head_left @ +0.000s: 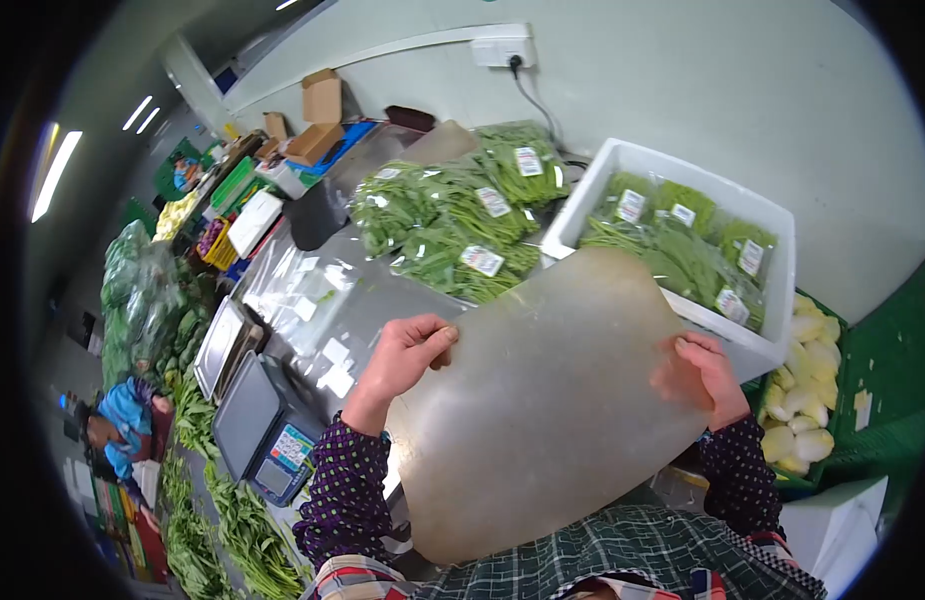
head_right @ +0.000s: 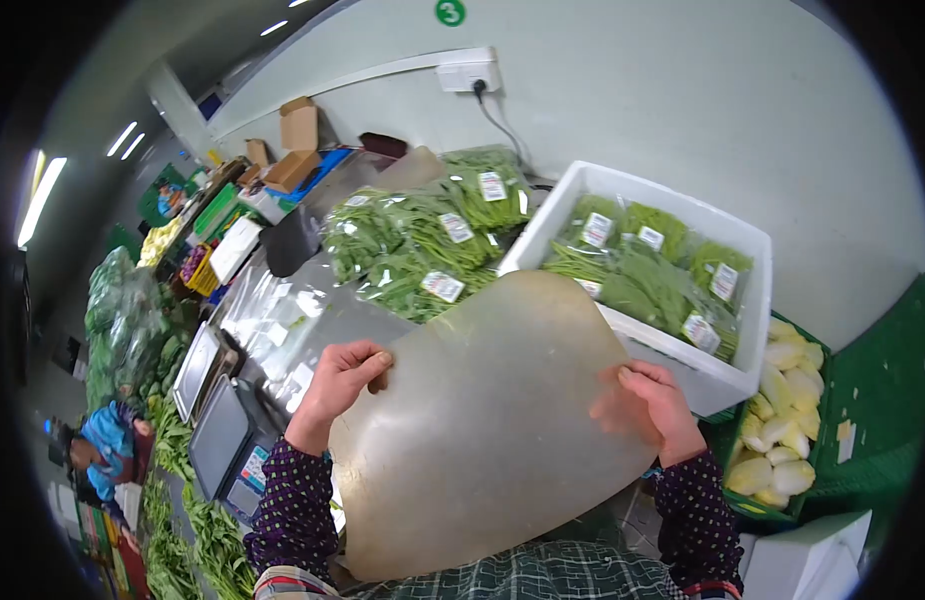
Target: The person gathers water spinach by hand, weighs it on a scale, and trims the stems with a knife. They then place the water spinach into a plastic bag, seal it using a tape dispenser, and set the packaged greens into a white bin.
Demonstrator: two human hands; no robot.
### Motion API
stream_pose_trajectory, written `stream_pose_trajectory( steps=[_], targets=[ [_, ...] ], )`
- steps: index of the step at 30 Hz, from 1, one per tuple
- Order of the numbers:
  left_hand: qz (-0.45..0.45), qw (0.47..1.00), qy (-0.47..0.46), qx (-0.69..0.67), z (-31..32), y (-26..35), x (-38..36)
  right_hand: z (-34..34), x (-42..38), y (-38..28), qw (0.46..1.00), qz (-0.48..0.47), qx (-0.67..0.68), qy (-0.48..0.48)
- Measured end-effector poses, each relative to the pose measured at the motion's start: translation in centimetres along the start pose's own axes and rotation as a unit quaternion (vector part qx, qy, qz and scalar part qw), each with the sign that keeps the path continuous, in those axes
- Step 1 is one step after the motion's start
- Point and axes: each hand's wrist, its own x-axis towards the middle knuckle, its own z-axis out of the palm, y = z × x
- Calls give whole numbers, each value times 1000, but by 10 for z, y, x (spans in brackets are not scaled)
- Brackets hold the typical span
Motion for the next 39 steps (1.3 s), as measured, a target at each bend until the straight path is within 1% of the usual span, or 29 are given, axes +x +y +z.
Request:
stream_pose_trajectory(
  steps=[3, 5, 6, 7, 8, 9, 11, 13, 14, 15, 16, 17, 18, 20, 21, 22, 23, 24, 25, 26, 28, 29, 30, 32, 34, 35, 36, 37, 39],
  targets=[
    [7, 999, -48, 8, 32, 22, 21, -25, -39, -14, 999, -29, -10, 42],
    [53, 990, -123, 48, 53, 33, 39, -38, -70, -5, 996, -43, 7, 81],
    [61, 986, -146, 52, 62, 38, 54, -45, -86, -1, 991, -60, 14, 119],
    [81, 975, -200, 54, 76, 39, 70, -52, -101, -2, 985, -73, 10, 155],
    [96, 963, -247, 50, 91, 39, 79, -59, -117, 0, 983, -71, 3, 169],
    [65, 954, -292, 16, 109, 49, 83, -66, -133, 5, 972, -92, 15, 213],
    [46, 943, -330, -19, 142, 69, 84, -75, -165, 5, 950, -120, 42, 283],
    [7, 928, -371, -44, 172, 86, 87, -98, -195, 6, 948, -126, 34, 289],
    [8, 925, -377, -43, 186, 97, 87, -110, -210, 7, 949, -131, 25, 286],
    [-10, 922, -387, -22, 201, 110, 86, -122, -221, 8, 942, -129, 18, 309],
    [-27, 918, -396, -1, 217, 120, 85, -134, -230, 8, 941, -134, 18, 311],
    [5, 913, -407, 9, 234, 128, 83, -147, -240, 8, 941, -129, 21, 312],
    [10, 911, -411, 13, 251, 131, 86, -160, -249, 8, 941, -126, 24, 314],
    [142, 881, -439, 100, 292, 135, 95, -196, -261, 22, 939, -136, 12, 315],
    [193, 883, -378, 198, 310, 146, 92, -218, -271, 20, 934, -155, -5, 322],
    [209, 886, -365, 194, 331, 149, 90, -227, -283, 14, 933, -136, -14, 332],
    [200, 904, -342, 161, 352, 152, 85, -229, -295, 4, 928, -119, -18, 352],
    [212, 896, -364, 143, 367, 153, 86, -235, -310, -6, 931, -127, -22, 341],
    [216, 895, -348, 178, 377, 163, 79, -244, -323, -14, 939, -125, -29, 319],
    [207, 907, -342, 132, 388, 157, 83, -267, -334, -17, 907, -124, -157, 370],
    [195, 914, -338, 107, 399, 165, 79, -282, -364, -59, 910, -138, -92, 380],
    [200, 916, -332, 103, 401, 170, 75, -298, -376, -77, 893, -163, -121, 401],
    [203, 917, -325, 109, 419, 177, 70, -317, -394, -99, 872, -169, -138, 439],
    [227, 910, -327, 113, 426, 166, 81, -340, -411, -141, 809, -242, -194, 500],
    [242, 903, -334, 119, 436, 178, 90, -356, -429, -196, 737, -317, -238, 548],
    [241, 895, -341, 158, 440, 194, 86, -365, -437, -224, 696, -357, -252, 570],
    [238, 888, -346, 187, 450, 203, 82, -374, -445, -256, 655, -377, -278, 594],
    [237, 891, -348, 169, 458, 206, 83, -382, -451, -285, 612, -399, -305, 611],
    [257, 890, -340, 163, 477, 211, 82, -413, -458, -340, 540, -390, -353, 657]
  ],
)
